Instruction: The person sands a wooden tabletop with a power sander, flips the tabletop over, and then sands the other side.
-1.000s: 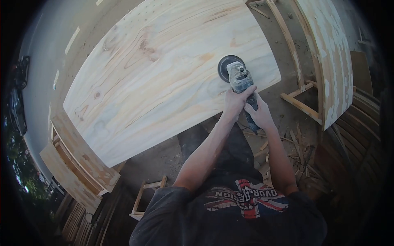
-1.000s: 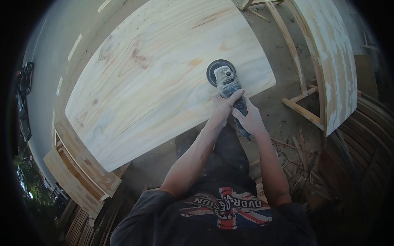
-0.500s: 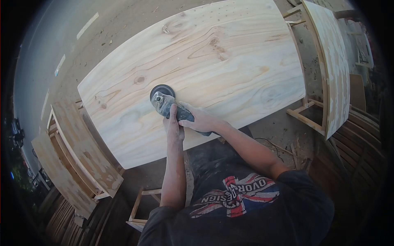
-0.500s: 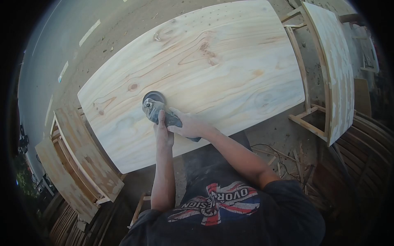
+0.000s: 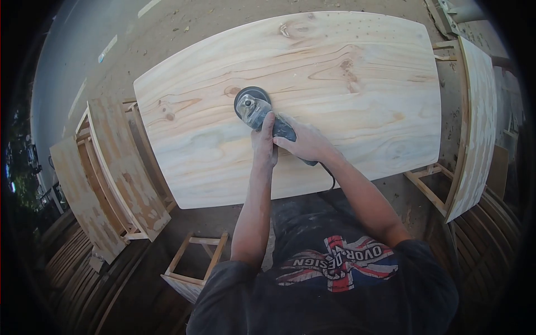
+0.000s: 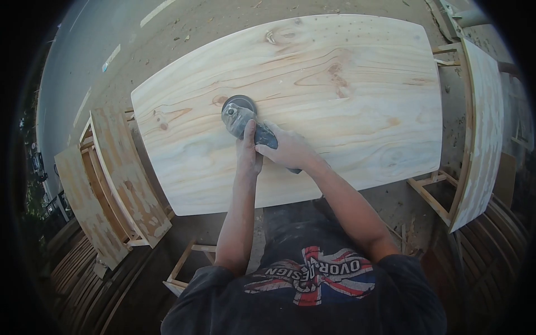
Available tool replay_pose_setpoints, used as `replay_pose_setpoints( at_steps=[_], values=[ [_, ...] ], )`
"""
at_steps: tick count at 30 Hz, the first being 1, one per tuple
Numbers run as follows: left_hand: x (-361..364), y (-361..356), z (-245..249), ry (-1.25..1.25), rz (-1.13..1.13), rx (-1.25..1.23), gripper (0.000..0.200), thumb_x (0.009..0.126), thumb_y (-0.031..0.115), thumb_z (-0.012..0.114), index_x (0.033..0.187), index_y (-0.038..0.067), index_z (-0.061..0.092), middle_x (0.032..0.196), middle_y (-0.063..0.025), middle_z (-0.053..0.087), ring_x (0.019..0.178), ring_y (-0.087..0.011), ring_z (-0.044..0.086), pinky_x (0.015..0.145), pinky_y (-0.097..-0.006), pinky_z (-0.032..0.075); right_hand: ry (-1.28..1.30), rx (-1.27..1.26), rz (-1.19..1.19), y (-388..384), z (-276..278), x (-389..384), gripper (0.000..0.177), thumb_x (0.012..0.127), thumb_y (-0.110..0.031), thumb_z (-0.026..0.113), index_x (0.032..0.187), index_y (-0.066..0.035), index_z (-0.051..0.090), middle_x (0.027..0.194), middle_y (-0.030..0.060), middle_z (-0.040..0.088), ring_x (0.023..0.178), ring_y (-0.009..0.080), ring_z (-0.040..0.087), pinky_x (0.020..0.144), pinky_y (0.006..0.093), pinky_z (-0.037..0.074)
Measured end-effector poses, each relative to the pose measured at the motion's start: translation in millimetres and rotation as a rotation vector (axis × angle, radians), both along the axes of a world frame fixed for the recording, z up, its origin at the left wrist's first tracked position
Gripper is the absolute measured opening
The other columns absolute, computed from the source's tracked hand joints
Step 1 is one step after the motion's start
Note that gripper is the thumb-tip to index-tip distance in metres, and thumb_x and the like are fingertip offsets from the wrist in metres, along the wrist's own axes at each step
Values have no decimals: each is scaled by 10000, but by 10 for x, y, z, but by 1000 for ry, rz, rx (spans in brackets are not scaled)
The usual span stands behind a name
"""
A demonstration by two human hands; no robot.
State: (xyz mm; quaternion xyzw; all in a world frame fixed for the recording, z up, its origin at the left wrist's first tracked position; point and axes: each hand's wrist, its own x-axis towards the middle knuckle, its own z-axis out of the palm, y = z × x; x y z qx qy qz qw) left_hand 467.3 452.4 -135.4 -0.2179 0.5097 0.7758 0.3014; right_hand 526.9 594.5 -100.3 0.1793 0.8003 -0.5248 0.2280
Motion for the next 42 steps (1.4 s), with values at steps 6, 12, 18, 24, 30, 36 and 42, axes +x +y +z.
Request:
replay_pose_setpoints(
  at_steps=[6, 12, 18, 24, 30, 36, 42],
  values=[
    [252, 723, -94, -56, -107, 59, 453, 941, 341, 836, 1206, 22, 654, 1049, -34, 692, 906, -135, 679, 791, -315, 570, -11, 33, -93, 666, 22, 362, 855, 921, -520, 707, 1561, -12, 458, 1276, 299, 698, 1194, 448, 681, 1028, 492, 524],
    [428, 1573, -37, -93, -311, 31, 472, 903, 334, 859, 1183, -6, 687, 1030, -63, 723, 875, -149, 699, 758, -332, 578, 96, 47, -277, 1280, -58, 847, 763, 959, -447, 716, 1542, -13, 481, 1296, 272, 696, 1221, 414, 673, 1047, 464, 510],
    [164, 1515, -53, -5, -522, -81, 491, 890, 337, 860, 1181, -23, 696, 1071, -86, 742, 899, -159, 709, 787, -334, 583, 62, -28, -372, 1135, -149, 717, 753, 979, -436, 704, 1549, -6, 465, 1310, 251, 692, 1241, 386, 665, 1066, 450, 498],
    [-327, 38, -137, -48, -162, -35, 430, 924, 287, 839, 1208, 8, 677, 1049, -51, 718, 919, -146, 694, 806, -330, 579, 145, -55, -144, -56, -247, -100, 848, 948, -484, 712, 1581, -1, 419, 1284, 312, 689, 1220, 456, 665, 1038, 491, 515],
    [-757, -694, -117, -10, 72, 71, 470, 943, 292, 829, 1274, 18, 639, 1116, -49, 691, 931, -145, 683, 826, -326, 577, -42, -6, 76, -653, 59, -919, 921, 926, -557, 694, 1596, -3, 389, 1231, 337, 697, 1163, 472, 684, 1000, 490, 533],
    [-727, 41, -199, -52, -137, 12, 455, 905, 327, 854, 1182, 5, 692, 1034, -43, 722, 899, -144, 692, 791, -321, 561, 10, 9, -102, -56, 56, -611, 815, 949, -442, 722, 1572, -5, 431, 1233, 307, 710, 1162, 456, 694, 991, 484, 533],
    [-392, 907, -90, -42, -269, 18, 446, 884, 349, 857, 1110, -13, 725, 982, -60, 747, 849, -140, 699, 758, -319, 560, 62, 37, -237, 664, 16, -117, 729, 968, -390, 717, 1544, -15, 475, 1292, 264, 700, 1219, 400, 679, 1029, 449, 512]
  ],
)
